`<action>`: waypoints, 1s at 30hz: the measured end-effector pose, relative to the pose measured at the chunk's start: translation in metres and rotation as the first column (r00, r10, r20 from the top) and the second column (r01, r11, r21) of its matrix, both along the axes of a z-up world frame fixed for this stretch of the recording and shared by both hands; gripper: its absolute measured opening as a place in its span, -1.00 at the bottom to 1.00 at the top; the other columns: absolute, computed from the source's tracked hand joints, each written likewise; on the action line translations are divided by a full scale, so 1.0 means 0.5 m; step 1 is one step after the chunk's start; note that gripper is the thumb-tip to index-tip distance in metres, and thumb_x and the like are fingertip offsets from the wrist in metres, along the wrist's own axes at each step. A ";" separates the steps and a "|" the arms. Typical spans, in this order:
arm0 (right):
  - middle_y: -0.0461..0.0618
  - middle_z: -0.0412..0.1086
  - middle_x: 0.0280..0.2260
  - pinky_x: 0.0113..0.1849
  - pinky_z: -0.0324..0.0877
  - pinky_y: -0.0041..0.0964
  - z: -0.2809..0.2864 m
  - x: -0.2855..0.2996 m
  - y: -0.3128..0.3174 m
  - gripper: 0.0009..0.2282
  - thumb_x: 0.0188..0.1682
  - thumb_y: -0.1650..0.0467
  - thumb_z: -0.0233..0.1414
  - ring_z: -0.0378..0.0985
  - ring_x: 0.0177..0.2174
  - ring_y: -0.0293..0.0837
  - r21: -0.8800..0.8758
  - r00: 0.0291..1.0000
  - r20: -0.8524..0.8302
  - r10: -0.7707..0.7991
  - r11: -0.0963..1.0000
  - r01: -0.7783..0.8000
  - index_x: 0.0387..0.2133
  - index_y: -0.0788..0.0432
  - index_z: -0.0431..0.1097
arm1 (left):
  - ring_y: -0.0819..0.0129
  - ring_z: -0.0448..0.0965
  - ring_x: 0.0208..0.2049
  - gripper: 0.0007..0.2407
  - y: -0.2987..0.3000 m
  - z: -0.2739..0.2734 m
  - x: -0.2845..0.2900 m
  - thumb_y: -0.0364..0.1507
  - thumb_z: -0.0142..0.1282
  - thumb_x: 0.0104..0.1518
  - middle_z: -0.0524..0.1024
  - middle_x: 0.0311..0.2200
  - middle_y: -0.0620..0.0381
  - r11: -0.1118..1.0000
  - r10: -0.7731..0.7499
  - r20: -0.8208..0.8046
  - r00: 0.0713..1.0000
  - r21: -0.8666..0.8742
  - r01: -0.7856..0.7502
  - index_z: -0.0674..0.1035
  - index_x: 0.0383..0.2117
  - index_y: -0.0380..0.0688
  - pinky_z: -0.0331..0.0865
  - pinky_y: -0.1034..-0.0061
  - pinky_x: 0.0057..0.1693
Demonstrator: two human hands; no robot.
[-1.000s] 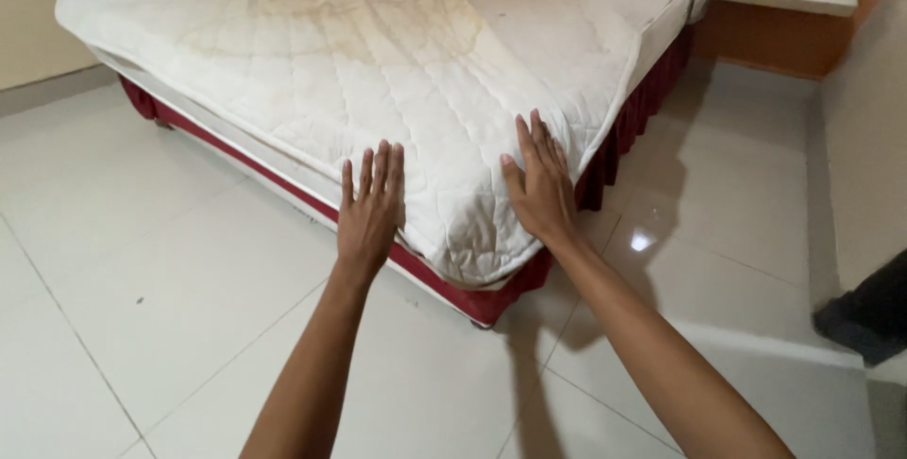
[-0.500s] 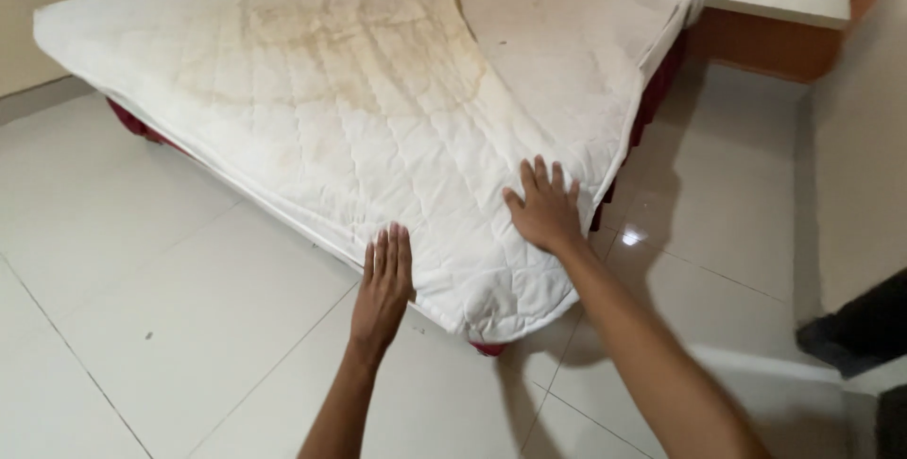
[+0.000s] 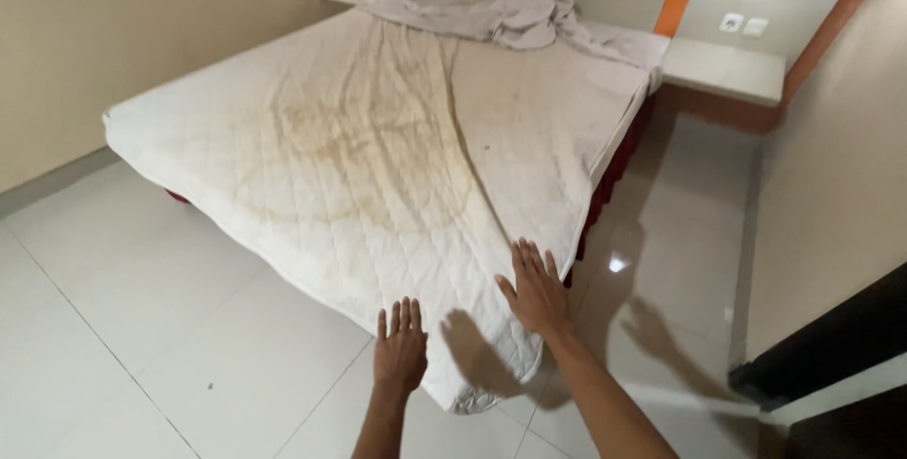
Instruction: The person spreads a white quilted mattress protector over a mattress, smoothing it out and tucking the edges under the mattress on all sides.
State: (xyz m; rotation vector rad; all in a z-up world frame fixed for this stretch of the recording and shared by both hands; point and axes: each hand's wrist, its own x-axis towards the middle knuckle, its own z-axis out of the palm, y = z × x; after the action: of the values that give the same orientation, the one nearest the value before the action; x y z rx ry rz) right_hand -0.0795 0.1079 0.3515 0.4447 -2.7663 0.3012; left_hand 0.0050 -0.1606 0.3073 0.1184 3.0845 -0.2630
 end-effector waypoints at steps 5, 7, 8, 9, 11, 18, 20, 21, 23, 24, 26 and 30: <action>0.18 -0.11 0.40 0.32 -0.27 0.02 0.201 0.047 0.040 -0.31 0.15 0.03 -0.28 -0.14 0.37 0.05 -0.002 0.996 0.090 0.001 1.000 0.000 0.38 0.28 -0.13 | 0.11 -0.07 0.46 -0.47 0.114 0.213 -0.010 -0.25 -0.20 0.36 0.00 0.44 -0.05 0.977 0.010 -0.062 0.998 0.214 0.004 0.03 0.39 -0.24 -0.26 0.04 0.47; 0.18 -0.12 0.40 0.32 -0.27 0.01 0.270 0.052 0.058 -0.31 0.15 0.03 -0.27 -0.15 0.37 0.05 -0.012 0.994 0.107 0.005 1.000 -0.004 0.38 0.29 -0.14 | 0.10 -0.05 0.46 -0.48 0.155 0.293 -0.020 -0.25 -0.20 0.36 0.02 0.43 -0.06 0.971 0.006 -0.077 0.997 0.240 0.012 0.07 0.38 -0.23 -0.25 0.04 0.47; 0.19 -0.12 0.40 0.32 -0.27 0.01 0.296 0.056 0.071 -0.32 0.15 0.04 -0.26 -0.15 0.37 0.06 -0.033 0.993 0.119 0.019 0.999 -0.015 0.38 0.29 -0.14 | 0.09 -0.04 0.45 -0.49 0.178 0.323 -0.021 -0.25 -0.20 0.36 0.03 0.42 -0.06 0.966 0.007 -0.080 0.997 0.258 0.014 0.09 0.37 -0.23 -0.24 0.03 0.46; 0.21 -0.12 0.40 0.32 -0.27 0.01 0.321 0.061 0.087 -0.32 0.16 0.05 -0.25 -0.15 0.37 0.07 -0.055 0.991 0.130 0.033 0.998 -0.026 0.38 0.30 -0.15 | 0.08 -0.04 0.44 -0.50 0.203 0.352 -0.022 -0.25 -0.20 0.35 0.04 0.42 -0.07 0.961 0.007 -0.083 0.996 0.275 0.016 0.11 0.36 -0.24 -0.24 0.03 0.46; 0.21 -0.11 0.39 0.32 -0.26 0.01 0.388 0.084 0.117 -0.32 0.15 0.05 -0.24 -0.15 0.37 0.07 -0.067 0.989 0.146 0.035 0.997 -0.026 0.38 0.30 -0.14 | 0.07 -0.02 0.44 -0.50 0.247 0.408 -0.018 -0.25 -0.19 0.35 0.06 0.41 -0.07 0.958 0.005 -0.086 0.996 0.288 0.020 0.13 0.35 -0.24 -0.22 0.03 0.46; 0.21 -0.03 0.37 0.32 -0.19 0.01 0.513 0.105 0.257 -0.33 0.14 0.06 -0.19 -0.05 0.36 0.09 -0.090 0.992 0.116 0.052 0.995 -0.041 0.37 0.28 -0.09 | 0.02 0.07 0.41 -0.51 0.407 0.527 -0.039 -0.26 -0.16 0.34 0.13 0.39 -0.07 0.938 0.009 -0.081 0.997 0.345 0.020 0.15 0.35 -0.23 -0.13 0.01 0.44; 0.21 -0.02 0.37 0.33 -0.18 0.01 0.528 0.100 0.297 -0.34 0.14 0.06 -0.20 -0.04 0.36 0.09 -0.080 0.994 0.099 0.045 0.996 -0.037 0.36 0.28 -0.08 | 0.01 0.08 0.40 -0.50 0.449 0.549 -0.044 -0.28 -0.13 0.33 0.14 0.38 -0.06 0.937 0.000 -0.093 0.996 0.347 0.033 0.16 0.35 -0.24 -0.12 0.01 0.44; 0.21 -0.01 0.37 0.33 -0.17 0.01 0.536 0.093 0.315 -0.34 0.15 0.05 -0.20 -0.03 0.36 0.10 -0.069 0.996 0.072 0.042 0.997 -0.037 0.36 0.27 -0.07 | 0.01 0.08 0.40 -0.50 0.468 0.561 -0.051 -0.29 -0.11 0.31 0.15 0.38 -0.06 0.936 -0.006 -0.114 0.993 0.349 0.046 0.16 0.34 -0.25 -0.11 0.02 0.43; 0.20 -0.02 0.37 0.32 -0.18 0.01 0.554 0.077 0.342 -0.34 0.15 0.05 -0.21 -0.04 0.36 0.10 -0.067 0.996 0.075 0.037 0.997 -0.032 0.36 0.28 -0.07 | 0.02 0.08 0.40 -0.49 0.493 0.578 -0.070 -0.30 -0.10 0.30 0.15 0.38 -0.06 0.935 -0.009 -0.117 0.993 0.351 0.050 0.16 0.34 -0.25 -0.12 0.01 0.44; 0.20 -0.03 0.37 0.32 -0.19 0.02 0.560 0.070 0.360 -0.34 0.15 0.05 -0.22 -0.04 0.35 0.09 -0.063 0.997 0.072 0.033 0.998 -0.029 0.36 0.28 -0.08 | 0.03 0.08 0.40 -0.49 0.511 0.585 -0.080 -0.30 -0.08 0.29 0.15 0.38 -0.05 0.934 -0.009 -0.126 0.992 0.353 0.054 0.17 0.34 -0.25 -0.12 0.01 0.44; 0.19 -0.03 0.38 0.32 -0.20 0.01 0.572 0.055 0.388 -0.34 0.15 0.05 -0.23 -0.05 0.35 0.07 -0.061 0.996 0.084 0.029 0.998 -0.024 0.37 0.27 -0.08 | 0.02 0.09 0.41 -0.49 0.535 0.586 -0.103 -0.30 -0.08 0.30 0.16 0.38 -0.04 0.935 -0.010 -0.127 0.992 0.352 0.054 0.16 0.35 -0.24 -0.11 0.01 0.44; 0.16 -0.05 0.39 0.33 -0.22 -0.01 0.575 -0.018 0.445 -0.34 0.16 0.04 -0.25 -0.08 0.36 0.03 -0.032 0.996 0.089 0.024 0.999 -0.021 0.38 0.25 -0.09 | 0.02 0.08 0.41 -0.48 0.588 0.596 -0.183 -0.31 -0.07 0.31 0.14 0.39 -0.04 0.932 -0.005 -0.134 0.991 0.358 0.053 0.16 0.36 -0.24 -0.12 0.01 0.45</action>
State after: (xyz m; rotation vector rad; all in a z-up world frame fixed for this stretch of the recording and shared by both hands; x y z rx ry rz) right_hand -0.0884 0.3302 0.6392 0.4654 -2.8410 0.3773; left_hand -0.0867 0.1334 0.6054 0.1644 3.2262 0.3147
